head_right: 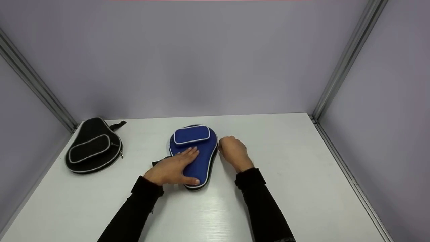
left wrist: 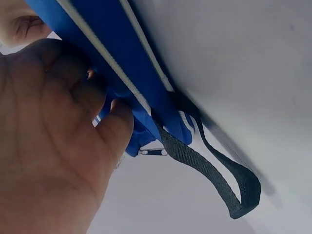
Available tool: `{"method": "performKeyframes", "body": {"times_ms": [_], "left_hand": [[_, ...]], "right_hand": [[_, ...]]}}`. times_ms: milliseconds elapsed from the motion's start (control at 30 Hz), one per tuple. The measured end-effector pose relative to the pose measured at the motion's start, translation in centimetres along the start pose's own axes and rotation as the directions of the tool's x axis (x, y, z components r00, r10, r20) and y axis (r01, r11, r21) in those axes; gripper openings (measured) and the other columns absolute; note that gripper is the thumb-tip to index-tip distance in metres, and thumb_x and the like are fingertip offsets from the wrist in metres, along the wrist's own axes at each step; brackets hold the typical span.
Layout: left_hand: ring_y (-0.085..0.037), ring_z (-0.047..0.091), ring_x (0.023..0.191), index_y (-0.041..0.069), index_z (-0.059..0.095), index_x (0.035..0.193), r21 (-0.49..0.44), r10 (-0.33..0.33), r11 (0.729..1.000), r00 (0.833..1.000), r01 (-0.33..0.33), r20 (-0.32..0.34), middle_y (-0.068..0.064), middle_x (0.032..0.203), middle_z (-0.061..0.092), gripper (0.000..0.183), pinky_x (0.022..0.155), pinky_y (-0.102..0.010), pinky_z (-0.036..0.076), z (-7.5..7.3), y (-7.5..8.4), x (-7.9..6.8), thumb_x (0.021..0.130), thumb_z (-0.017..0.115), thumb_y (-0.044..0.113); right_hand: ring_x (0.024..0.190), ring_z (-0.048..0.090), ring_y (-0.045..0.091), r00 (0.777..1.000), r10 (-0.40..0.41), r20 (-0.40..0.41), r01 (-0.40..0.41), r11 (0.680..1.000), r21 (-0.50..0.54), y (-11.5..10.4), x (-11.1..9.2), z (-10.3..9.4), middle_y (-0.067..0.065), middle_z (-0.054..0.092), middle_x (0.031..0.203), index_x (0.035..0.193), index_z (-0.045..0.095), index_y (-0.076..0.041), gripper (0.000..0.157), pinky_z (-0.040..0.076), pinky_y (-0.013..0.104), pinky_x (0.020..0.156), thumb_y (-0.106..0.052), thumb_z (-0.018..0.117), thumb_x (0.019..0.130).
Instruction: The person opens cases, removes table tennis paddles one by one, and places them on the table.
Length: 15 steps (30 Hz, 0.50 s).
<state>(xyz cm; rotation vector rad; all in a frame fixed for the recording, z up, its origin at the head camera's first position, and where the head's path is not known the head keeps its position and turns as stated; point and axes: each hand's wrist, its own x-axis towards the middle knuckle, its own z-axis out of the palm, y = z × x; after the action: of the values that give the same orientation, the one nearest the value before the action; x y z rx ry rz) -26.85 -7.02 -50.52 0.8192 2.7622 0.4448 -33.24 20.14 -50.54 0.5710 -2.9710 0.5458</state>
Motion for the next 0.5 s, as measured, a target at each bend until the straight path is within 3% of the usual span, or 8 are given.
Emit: {"method": "performKeyframes", "body": {"times_ms": [200,400,500], "left_hand": [[-0.029,0.024,0.186,0.008,0.032,0.186,-0.001,-0.031,1.000,0.999,0.031,-0.024,-0.012,0.197,0.027,0.116,0.152,-0.054,0.027,0.0,-0.1,0.0,0.101,0.084,0.069],[-0.032,0.026,0.185,0.006,0.033,0.185,-0.011,-0.054,0.999,0.997,0.053,-0.056,-0.014,0.196,0.027,0.117,0.151,-0.053,0.028,0.0,-0.4,-0.1,0.101,0.084,0.069],[-0.034,0.027,0.185,0.005,0.034,0.185,-0.023,-0.067,0.998,0.995,0.066,-0.074,-0.016,0.196,0.028,0.118,0.151,-0.053,0.029,0.0,-0.7,-0.1,0.101,0.085,0.069]], "right_hand": [[0.078,0.064,0.017,1.000,-0.028,0.003,0.028,1.000,0.010,-0.6,0.1,0.3,0.008,0.083,0.090,0.093,0.085,-0.004,0.012,0.063,0.045,0.073,-0.006,0.084,0.104],[0.088,0.083,0.026,0.997,-0.076,0.024,0.076,0.997,0.012,-1.4,0.2,0.7,0.011,0.088,0.096,0.097,0.088,-0.004,0.009,0.071,0.050,0.081,-0.007,0.085,0.105],[0.091,0.086,0.029,0.995,-0.094,0.041,0.094,0.996,0.012,-1.8,0.2,0.8,0.012,0.089,0.098,0.100,0.089,-0.004,0.009,0.072,0.051,0.083,-0.007,0.085,0.107]]}}
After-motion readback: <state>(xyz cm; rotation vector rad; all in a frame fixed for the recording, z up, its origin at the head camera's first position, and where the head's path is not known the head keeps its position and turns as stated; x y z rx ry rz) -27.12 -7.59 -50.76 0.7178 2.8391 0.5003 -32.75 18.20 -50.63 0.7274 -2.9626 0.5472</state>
